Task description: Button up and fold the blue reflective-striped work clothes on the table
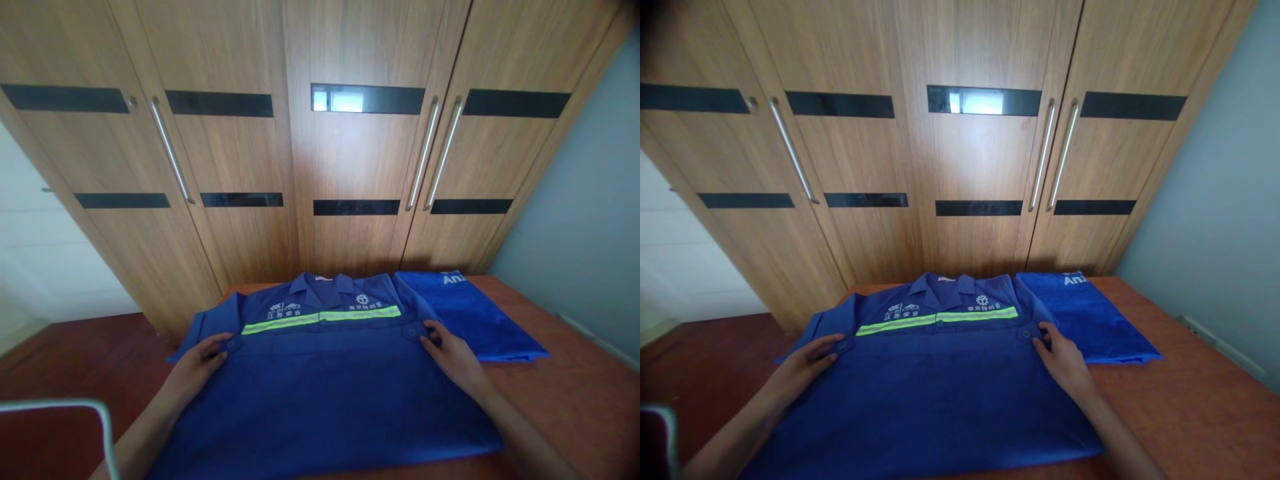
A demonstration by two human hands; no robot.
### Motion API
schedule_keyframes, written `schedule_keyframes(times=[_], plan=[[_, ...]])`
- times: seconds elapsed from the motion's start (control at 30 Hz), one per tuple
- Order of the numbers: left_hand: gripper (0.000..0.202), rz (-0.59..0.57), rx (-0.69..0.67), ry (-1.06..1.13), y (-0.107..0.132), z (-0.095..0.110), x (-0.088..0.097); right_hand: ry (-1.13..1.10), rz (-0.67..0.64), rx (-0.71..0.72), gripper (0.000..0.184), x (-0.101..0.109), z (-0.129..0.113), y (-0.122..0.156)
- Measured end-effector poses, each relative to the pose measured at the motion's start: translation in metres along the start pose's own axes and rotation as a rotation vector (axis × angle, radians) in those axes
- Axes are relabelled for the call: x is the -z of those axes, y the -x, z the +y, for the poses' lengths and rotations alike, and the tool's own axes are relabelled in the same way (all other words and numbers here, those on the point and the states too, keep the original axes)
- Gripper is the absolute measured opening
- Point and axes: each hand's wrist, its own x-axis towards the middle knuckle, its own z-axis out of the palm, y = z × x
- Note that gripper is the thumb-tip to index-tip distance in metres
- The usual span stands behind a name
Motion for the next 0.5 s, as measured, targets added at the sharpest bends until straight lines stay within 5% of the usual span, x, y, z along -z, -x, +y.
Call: schedule_keyframes(times=[0.2,0.5], plan=[[0.064,0.086,-0.014,-0.191,0.035,-0.014,0.007,0.012,0.014,-0.055,0.047,0.004,0.019,0.046],[0.057,0.143,0.048,-0.134,0.081,-0.049,0.02,-0.112,-0.039,-0.14,0.042,0.011,0.039,0.089]])
